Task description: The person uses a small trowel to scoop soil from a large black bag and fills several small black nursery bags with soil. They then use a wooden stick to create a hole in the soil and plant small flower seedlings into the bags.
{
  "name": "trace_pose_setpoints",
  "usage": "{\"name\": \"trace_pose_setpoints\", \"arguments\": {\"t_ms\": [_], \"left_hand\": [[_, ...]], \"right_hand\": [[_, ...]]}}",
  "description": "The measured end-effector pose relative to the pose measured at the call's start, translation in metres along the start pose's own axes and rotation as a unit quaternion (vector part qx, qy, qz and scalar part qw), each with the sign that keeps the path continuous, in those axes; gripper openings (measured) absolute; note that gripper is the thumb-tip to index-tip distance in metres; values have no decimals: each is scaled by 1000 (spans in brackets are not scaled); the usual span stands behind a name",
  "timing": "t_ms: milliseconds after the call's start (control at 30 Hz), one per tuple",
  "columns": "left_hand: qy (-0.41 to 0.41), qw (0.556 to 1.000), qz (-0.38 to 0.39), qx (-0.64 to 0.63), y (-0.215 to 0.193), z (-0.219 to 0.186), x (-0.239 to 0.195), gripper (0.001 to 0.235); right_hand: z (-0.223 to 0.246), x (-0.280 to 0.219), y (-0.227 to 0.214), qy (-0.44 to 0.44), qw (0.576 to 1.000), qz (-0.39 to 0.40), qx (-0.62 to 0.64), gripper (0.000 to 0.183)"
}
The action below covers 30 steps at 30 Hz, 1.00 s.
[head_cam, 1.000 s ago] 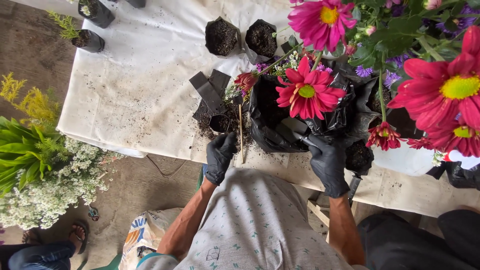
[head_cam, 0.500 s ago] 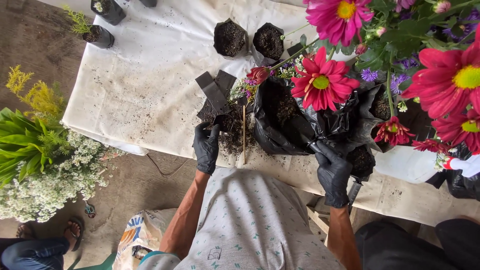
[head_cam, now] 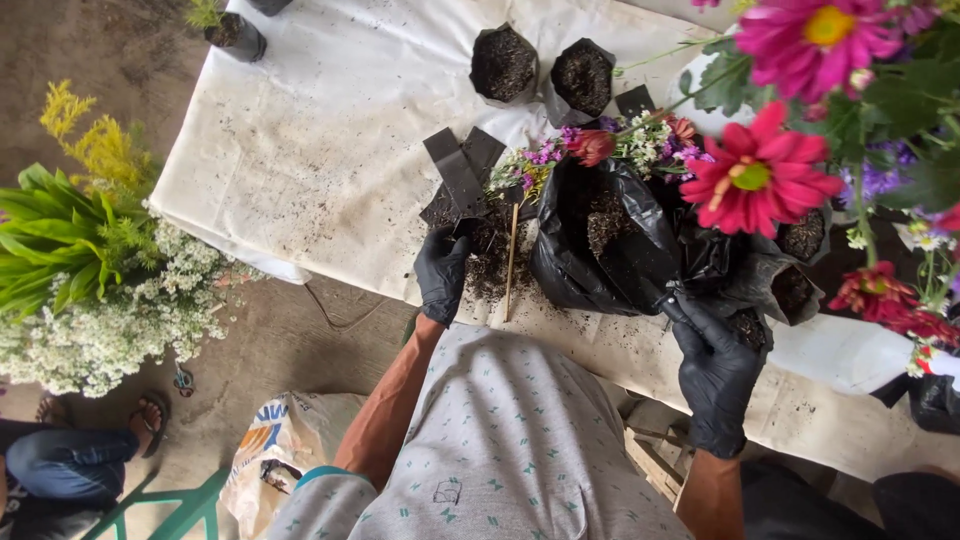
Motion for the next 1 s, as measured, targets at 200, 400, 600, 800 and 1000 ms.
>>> {"name": "trace_pose_setpoints", "arguments": {"t_ms": [200, 400, 600, 800, 1000], "left_hand": [[4, 999, 6, -31, -2, 2, -2, 34], [45, 997, 3, -69, 1, 13, -11, 30], [40, 995, 2, -92, -6, -4, -22, 31], [68, 993, 0, -98, -5, 3, -23, 32], [68, 992, -3, -103, -6, 5, -19, 34]], "right_hand": [[15, 0, 33, 4, 998, 62, 23, 29], [51, 13, 76, -44, 989, 139, 27, 31], [49, 16, 118, -98, 977, 160, -99, 28], [85, 22, 141, -157, 957, 193, -152, 32], [89, 23, 146, -223, 918, 175, -277, 30]]}}
Point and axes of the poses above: each hand's wrist, its own x-axis towards the middle knuckle, its own y-axis out of the palm, z = x × y, the point moved 6 cm from there along x, towards the middle knuckle, and after that the axes turned 8 degrees about y, right-handed, at the moved point
